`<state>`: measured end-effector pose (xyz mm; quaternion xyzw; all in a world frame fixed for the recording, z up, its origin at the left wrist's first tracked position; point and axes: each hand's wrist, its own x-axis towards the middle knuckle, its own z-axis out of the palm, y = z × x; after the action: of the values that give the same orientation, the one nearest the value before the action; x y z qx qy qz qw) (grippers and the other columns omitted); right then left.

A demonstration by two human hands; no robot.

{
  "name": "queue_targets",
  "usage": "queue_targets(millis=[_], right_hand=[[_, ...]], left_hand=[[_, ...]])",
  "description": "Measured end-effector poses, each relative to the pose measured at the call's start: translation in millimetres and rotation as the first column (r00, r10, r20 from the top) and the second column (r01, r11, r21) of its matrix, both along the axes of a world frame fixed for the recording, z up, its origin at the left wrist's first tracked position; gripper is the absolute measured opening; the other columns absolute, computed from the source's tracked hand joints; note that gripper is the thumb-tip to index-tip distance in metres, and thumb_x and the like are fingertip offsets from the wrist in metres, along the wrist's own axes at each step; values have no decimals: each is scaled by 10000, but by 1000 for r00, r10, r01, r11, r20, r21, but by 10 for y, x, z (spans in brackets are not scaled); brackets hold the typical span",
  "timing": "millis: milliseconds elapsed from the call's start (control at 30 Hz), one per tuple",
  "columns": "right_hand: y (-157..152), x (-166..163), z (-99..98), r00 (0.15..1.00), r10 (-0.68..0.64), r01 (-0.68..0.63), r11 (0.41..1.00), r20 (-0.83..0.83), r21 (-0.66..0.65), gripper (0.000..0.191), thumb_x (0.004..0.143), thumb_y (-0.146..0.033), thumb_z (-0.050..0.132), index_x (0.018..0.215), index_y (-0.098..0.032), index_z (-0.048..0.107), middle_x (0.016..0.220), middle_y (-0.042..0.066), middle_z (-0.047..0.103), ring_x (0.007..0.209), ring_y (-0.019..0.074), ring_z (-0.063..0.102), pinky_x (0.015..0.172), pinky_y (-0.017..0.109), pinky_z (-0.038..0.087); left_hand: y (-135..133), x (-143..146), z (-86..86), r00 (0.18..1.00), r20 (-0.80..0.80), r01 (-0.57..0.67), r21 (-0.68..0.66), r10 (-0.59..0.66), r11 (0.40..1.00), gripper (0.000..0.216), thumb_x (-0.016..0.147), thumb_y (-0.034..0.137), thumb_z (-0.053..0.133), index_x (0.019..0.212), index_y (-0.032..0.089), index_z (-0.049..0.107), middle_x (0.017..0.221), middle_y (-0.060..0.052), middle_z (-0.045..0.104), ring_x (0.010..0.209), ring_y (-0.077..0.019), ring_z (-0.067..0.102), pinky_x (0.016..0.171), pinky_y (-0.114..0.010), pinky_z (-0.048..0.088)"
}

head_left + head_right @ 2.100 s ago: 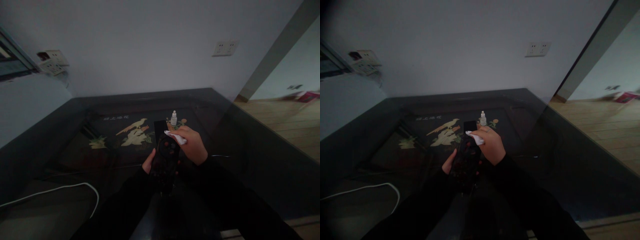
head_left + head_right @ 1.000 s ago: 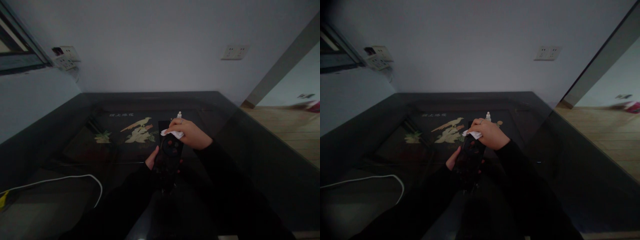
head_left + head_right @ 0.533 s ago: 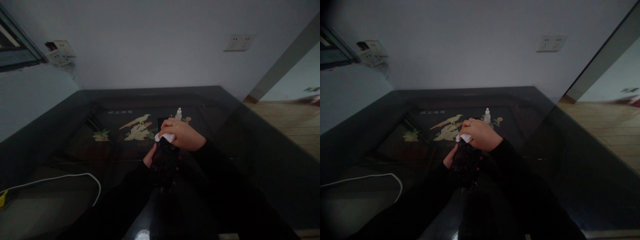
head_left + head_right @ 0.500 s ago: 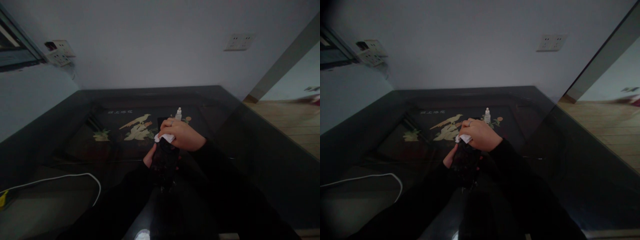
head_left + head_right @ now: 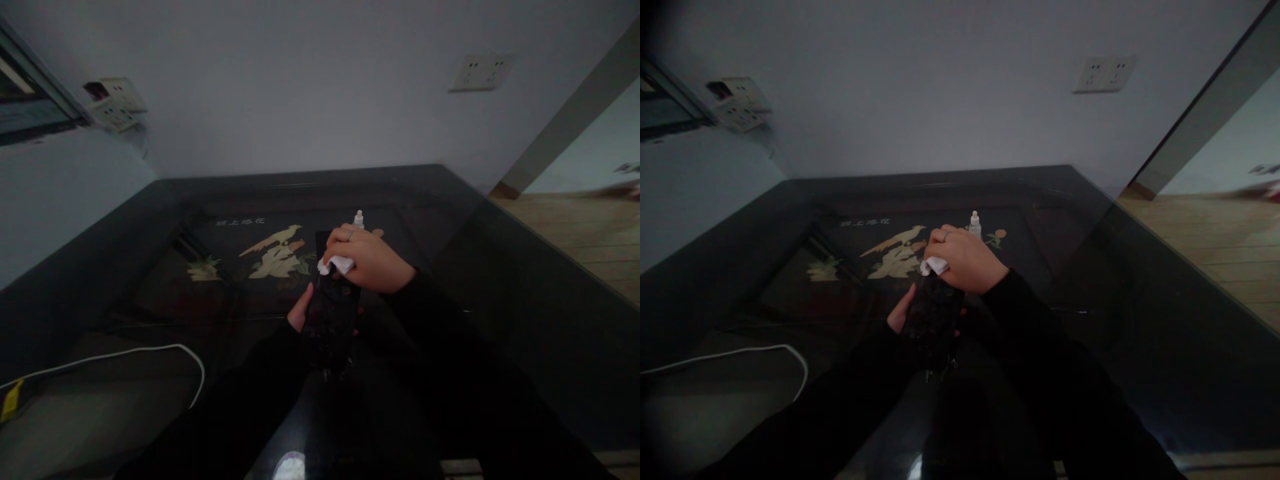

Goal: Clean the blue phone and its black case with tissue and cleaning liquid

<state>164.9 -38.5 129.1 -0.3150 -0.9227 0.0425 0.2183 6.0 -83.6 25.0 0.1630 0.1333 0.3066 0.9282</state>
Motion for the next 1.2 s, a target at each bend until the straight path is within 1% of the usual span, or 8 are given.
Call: queue_targets(millis=[100, 267, 467, 567, 667, 867, 1067, 1200], right_hand=[[3, -12, -26, 1000, -14, 14, 1000, -14, 5, 168, 746, -95, 517, 818, -172, 649, 896, 54, 571, 851, 181, 466, 725, 288, 317], [-30, -117, -73, 991, 136, -136, 991, 17, -21, 156, 761, -129, 515, 805, -189, 653, 883, 41, 572, 849, 175, 468, 727, 292, 308], [30, -26, -57, 1000, 8, -8, 1000, -1, -15, 151, 744, -106, 516, 801, -167, 642, 879, 53, 571, 840, 178, 465, 733, 293, 309], [1, -79, -76, 998, 70, -70, 998, 10, -10, 154, 755, -124, 506, 799, -177, 644, 881, 50, 570, 846, 179, 462, 734, 296, 301], [-18, -128, -97, 993, 119, -119, 993, 22, -7, 160, 766, -136, 497, 798, -187, 646, 876, 44, 574, 858, 181, 465, 753, 302, 293], [33, -38, -84, 1000, -18, 18, 1000, -14, 7, 154, 737, -93, 519, 796, -171, 638, 871, 54, 579, 837, 189, 464, 750, 311, 286], [-46, -153, -110, 991, 128, -129, 991, 36, 38, 132, 787, -167, 515, 806, -181, 646, 882, 53, 572, 873, 192, 454, 790, 329, 278], [-10, -96, -91, 998, 55, -55, 997, 11, 56, 124, 769, -135, 522, 789, -168, 640, 879, 58, 569, 849, 189, 458, 782, 324, 292]], left_hand=[[-7, 8, -8, 1000, -3, 9, 0, -9, 1000, 695, 842, 583, 240, 1303, 81, 372, 1113, -178, 597, 1028, -312, 557, 852, -490, 382], [-23, 1, 5, 999, -33, -31, 56, 33, 998, 622, 871, 520, 230, 1178, 55, 507, 1005, -162, 641, 976, -290, 580, 869, -456, 385], [5, 16, 5, 1000, 3, -9, -27, 9, 1000, 682, 847, 587, 186, 1231, 90, 451, 1107, -176, 603, 1009, -313, 573, 823, -488, 411], [18, 7, -21, 999, -46, 0, -46, -2, 999, 726, 836, 597, 200, 1265, 51, 409, 1051, -192, 622, 964, -320, 590, 827, -491, 409], [26, -5, -39, 998, -63, -14, -38, 12, 999, 690, 845, 575, 207, 1279, 77, 405, 1033, -173, 632, 999, -318, 572, 862, -489, 391], [21, 19, -21, 1000, 16, -10, -35, 10, 999, 717, 814, 635, 201, 1134, 86, 533, 1083, -179, 615, 985, -320, 583, 798, -489, 431], [16, -2, -66, 985, -133, -111, 28, 114, 993, 615, 835, 556, 314, 1255, 125, 443, 1007, -132, 643, 968, -305, 586, 845, -492, 407], [28, -12, -77, 992, -112, -47, 30, 50, 998, 777, 777, 668, 285, 1247, 67, 433, 1057, -211, 612, 976, -347, 576, 822, -513, 408]])
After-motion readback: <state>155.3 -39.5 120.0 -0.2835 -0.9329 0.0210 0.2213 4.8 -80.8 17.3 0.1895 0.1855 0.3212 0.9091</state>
